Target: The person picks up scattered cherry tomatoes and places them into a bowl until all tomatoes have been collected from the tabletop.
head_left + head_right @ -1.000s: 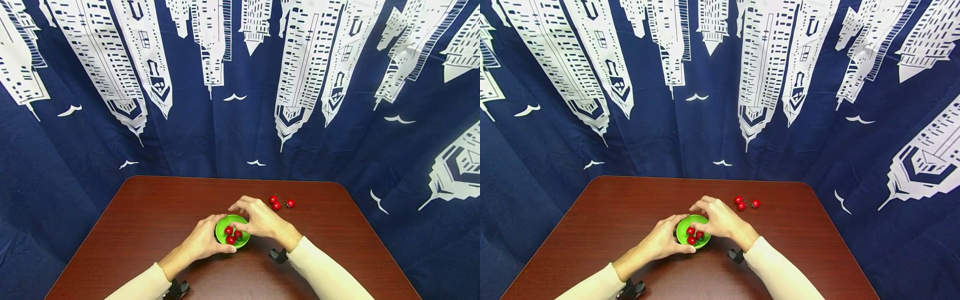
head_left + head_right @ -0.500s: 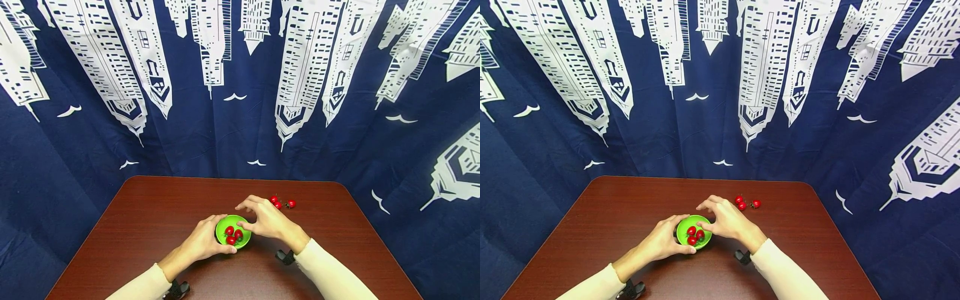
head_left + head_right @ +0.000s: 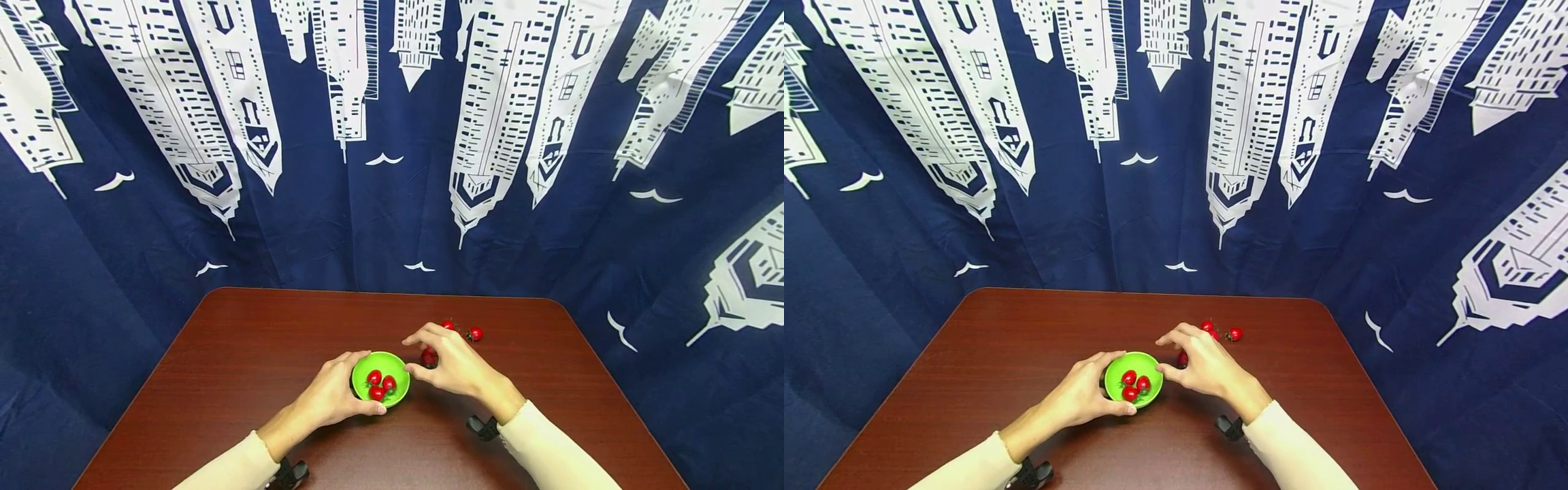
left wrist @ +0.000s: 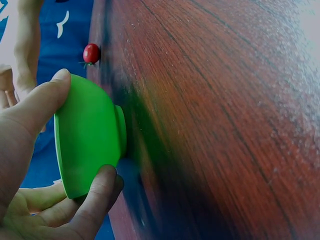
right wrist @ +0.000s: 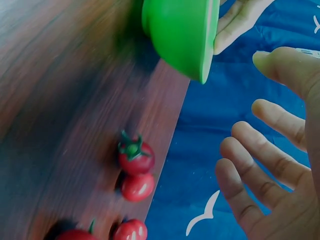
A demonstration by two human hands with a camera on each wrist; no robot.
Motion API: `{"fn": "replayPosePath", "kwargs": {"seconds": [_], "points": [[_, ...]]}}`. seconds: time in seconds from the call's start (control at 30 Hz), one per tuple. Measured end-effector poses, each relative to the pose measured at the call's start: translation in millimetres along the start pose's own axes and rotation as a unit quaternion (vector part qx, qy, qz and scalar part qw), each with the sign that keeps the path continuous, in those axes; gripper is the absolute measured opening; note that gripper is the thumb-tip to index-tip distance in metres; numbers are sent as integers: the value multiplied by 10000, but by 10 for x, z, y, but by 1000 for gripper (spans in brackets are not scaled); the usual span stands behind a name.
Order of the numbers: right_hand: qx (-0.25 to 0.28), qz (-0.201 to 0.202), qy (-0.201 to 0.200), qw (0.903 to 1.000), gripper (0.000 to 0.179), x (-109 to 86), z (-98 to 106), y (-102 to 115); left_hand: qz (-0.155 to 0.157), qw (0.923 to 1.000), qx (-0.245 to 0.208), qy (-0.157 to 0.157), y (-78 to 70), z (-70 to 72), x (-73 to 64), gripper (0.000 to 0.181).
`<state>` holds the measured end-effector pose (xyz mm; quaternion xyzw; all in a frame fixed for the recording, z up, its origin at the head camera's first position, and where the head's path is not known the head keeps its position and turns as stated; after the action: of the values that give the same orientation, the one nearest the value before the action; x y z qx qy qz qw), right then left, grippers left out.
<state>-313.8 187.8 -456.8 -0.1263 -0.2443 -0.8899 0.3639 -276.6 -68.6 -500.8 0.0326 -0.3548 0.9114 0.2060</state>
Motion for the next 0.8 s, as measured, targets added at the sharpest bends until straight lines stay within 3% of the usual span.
{"fn": "replayPosePath", "kwargs": {"seconds": [0.3,0.57,0.8], "points": [[26,-202,-10,9998,41,-143,100,-149,4,10000,-25,-33,0,28,7,111],[-462,-593,-70,9971,44,-309,144,-291,119,9999,-84,-7,0,21,-15,112],[-480,-719,36,9963,48,-480,157,-427,63,9999,-87,-1,-16,7,-16,110]]}}
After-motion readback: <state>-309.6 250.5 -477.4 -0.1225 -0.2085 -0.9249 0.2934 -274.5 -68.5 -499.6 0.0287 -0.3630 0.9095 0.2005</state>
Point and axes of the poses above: each hand's wrist, its own x-axis towards the middle knuckle, its own z-axis out of the back of the hand, y = z × x, the point moved 4 cm from there along x, towards the middle knuckle
